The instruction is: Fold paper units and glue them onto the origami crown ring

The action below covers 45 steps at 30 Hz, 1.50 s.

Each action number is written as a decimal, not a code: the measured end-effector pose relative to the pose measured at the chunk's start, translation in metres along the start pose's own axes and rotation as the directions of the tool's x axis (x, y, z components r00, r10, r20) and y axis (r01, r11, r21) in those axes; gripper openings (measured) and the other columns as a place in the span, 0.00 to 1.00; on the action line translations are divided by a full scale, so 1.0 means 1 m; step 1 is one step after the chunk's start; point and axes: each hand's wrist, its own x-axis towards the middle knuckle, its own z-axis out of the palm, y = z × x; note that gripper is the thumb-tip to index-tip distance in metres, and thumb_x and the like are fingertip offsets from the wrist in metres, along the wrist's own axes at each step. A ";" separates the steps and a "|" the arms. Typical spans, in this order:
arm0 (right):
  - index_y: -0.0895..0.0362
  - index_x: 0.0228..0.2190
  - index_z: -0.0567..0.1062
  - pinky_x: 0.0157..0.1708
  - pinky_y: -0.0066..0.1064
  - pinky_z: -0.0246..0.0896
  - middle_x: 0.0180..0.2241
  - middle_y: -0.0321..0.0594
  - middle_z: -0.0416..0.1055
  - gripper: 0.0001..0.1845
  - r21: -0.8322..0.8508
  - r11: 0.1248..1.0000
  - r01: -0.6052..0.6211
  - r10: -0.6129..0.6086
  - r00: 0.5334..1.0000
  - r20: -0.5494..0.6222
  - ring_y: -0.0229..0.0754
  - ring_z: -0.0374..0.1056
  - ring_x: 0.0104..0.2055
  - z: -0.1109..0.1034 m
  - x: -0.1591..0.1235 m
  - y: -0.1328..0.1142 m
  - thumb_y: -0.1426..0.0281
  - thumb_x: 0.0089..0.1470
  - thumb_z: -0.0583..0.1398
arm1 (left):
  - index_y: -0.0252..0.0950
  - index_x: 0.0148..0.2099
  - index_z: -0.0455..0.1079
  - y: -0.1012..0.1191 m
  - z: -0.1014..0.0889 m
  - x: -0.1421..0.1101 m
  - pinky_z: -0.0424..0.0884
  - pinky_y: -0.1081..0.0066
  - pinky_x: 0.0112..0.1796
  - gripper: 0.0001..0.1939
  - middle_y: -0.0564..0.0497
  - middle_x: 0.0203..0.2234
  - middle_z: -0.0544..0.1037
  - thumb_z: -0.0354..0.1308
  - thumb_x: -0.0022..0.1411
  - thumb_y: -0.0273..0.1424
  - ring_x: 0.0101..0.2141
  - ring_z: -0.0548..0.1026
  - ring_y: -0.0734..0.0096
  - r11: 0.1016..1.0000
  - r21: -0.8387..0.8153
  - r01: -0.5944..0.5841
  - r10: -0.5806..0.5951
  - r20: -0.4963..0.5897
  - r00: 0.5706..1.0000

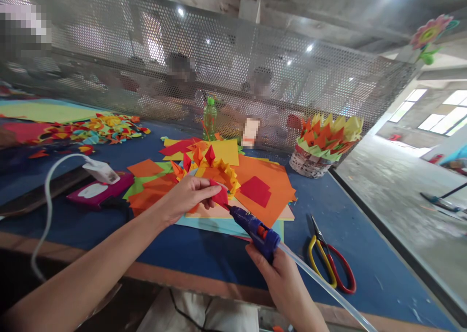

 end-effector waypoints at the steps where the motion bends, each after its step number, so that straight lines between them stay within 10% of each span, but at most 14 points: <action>1: 0.58 0.31 0.78 0.21 0.27 0.54 0.20 0.33 0.61 0.26 0.000 1.000 0.001 -0.001 1.000 0.000 0.35 0.54 0.23 0.000 0.000 0.000 0.46 0.57 0.60 | 0.33 0.27 0.77 0.000 0.000 0.000 0.72 0.74 0.30 0.12 0.53 0.16 0.75 0.62 0.61 0.33 0.21 0.72 0.76 1.000 -0.003 -0.001 0.001 -0.001 1.000; 28: 0.58 0.35 0.81 0.22 0.27 0.58 0.21 0.36 0.67 0.28 0.005 1.000 0.009 -0.009 0.999 -0.032 0.37 0.59 0.22 0.000 -0.003 0.003 0.45 0.57 0.60 | 0.33 0.33 0.79 -0.003 -0.009 0.004 0.72 0.74 0.29 0.11 0.52 0.19 0.77 0.65 0.59 0.36 0.23 0.74 0.74 0.999 -0.047 -0.023 0.021 -0.050 0.999; 36: 0.55 0.39 0.83 0.43 0.38 0.72 0.37 0.47 0.80 0.27 -0.001 1.000 -0.005 0.005 0.999 -0.037 0.50 0.74 0.41 0.001 -0.005 0.012 0.44 0.56 0.61 | 0.33 0.29 0.79 -0.002 0.000 0.002 0.71 0.75 0.28 0.11 0.52 0.18 0.77 0.62 0.61 0.33 0.21 0.73 0.76 1.000 0.020 -0.017 0.017 -0.009 1.000; 45: 0.56 0.39 0.82 0.47 0.42 0.71 0.37 0.48 0.80 0.30 -0.052 0.999 -0.011 0.009 0.999 -0.043 0.51 0.74 0.40 0.001 -0.005 0.011 0.43 0.54 0.61 | 0.34 0.27 0.78 -0.009 0.007 -0.001 0.69 0.76 0.26 0.11 0.53 0.16 0.75 0.61 0.60 0.33 0.21 0.74 0.74 0.998 0.062 -0.003 0.000 0.055 0.999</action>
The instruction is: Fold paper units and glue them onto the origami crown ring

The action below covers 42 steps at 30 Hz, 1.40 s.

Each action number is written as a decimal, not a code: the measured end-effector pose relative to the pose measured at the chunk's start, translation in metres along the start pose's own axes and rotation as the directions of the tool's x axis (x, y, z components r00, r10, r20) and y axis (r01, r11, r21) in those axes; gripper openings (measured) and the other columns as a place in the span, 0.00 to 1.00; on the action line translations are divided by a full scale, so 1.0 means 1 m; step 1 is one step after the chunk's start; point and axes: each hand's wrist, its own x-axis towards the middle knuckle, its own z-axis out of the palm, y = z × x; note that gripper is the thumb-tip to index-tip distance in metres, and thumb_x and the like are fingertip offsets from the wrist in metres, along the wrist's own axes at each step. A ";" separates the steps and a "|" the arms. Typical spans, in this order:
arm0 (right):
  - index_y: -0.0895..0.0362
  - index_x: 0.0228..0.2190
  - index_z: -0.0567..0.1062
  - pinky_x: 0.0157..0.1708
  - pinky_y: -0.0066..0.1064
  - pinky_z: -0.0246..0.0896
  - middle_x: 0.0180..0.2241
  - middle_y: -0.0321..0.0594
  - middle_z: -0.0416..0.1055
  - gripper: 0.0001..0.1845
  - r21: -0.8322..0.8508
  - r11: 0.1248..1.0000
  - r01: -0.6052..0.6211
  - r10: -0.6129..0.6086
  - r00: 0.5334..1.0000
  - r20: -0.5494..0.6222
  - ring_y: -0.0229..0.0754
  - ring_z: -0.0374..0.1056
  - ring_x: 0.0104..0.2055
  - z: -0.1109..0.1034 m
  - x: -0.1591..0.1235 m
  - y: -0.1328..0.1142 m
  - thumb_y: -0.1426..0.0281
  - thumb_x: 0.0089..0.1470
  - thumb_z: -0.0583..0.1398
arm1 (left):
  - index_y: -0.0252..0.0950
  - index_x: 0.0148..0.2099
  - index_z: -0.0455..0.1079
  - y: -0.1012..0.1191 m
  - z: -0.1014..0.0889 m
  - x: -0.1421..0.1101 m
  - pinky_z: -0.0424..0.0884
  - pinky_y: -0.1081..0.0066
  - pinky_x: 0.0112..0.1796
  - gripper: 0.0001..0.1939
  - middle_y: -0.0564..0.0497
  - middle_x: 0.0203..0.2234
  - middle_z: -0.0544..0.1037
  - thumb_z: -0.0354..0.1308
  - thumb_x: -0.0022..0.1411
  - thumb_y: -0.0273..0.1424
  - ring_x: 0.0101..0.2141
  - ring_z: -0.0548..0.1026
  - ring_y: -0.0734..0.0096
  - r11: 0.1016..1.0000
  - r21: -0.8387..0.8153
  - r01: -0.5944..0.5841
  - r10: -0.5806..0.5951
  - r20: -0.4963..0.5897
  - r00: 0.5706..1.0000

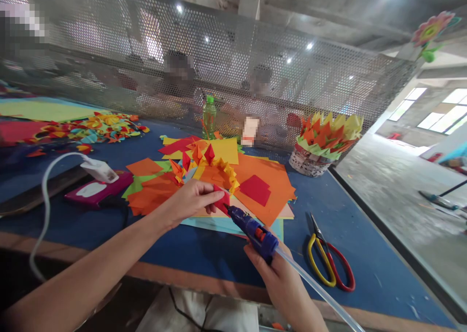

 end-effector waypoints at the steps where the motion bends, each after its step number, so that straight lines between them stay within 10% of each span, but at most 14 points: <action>1: 0.56 0.40 0.82 0.47 0.42 0.71 0.37 0.48 0.80 0.30 -0.006 1.000 0.000 0.000 1.000 0.000 0.51 0.74 0.40 0.000 0.000 0.000 0.43 0.54 0.61 | 0.34 0.28 0.78 -0.001 0.000 0.000 0.69 0.76 0.26 0.11 0.53 0.16 0.75 0.61 0.60 0.33 0.21 0.74 0.74 1.000 0.001 0.001 -0.001 0.005 1.000; 42: 0.57 0.34 0.80 0.30 0.30 0.65 0.24 0.38 0.70 0.26 -0.037 0.998 0.041 -0.041 0.999 -0.002 0.40 0.64 0.28 -0.002 0.000 -0.005 0.46 0.57 0.60 | 0.33 0.28 0.79 0.012 -0.006 -0.002 0.69 0.77 0.27 0.12 0.53 0.15 0.75 0.61 0.62 0.31 0.20 0.72 0.78 0.998 -0.062 0.002 -0.007 -0.077 0.997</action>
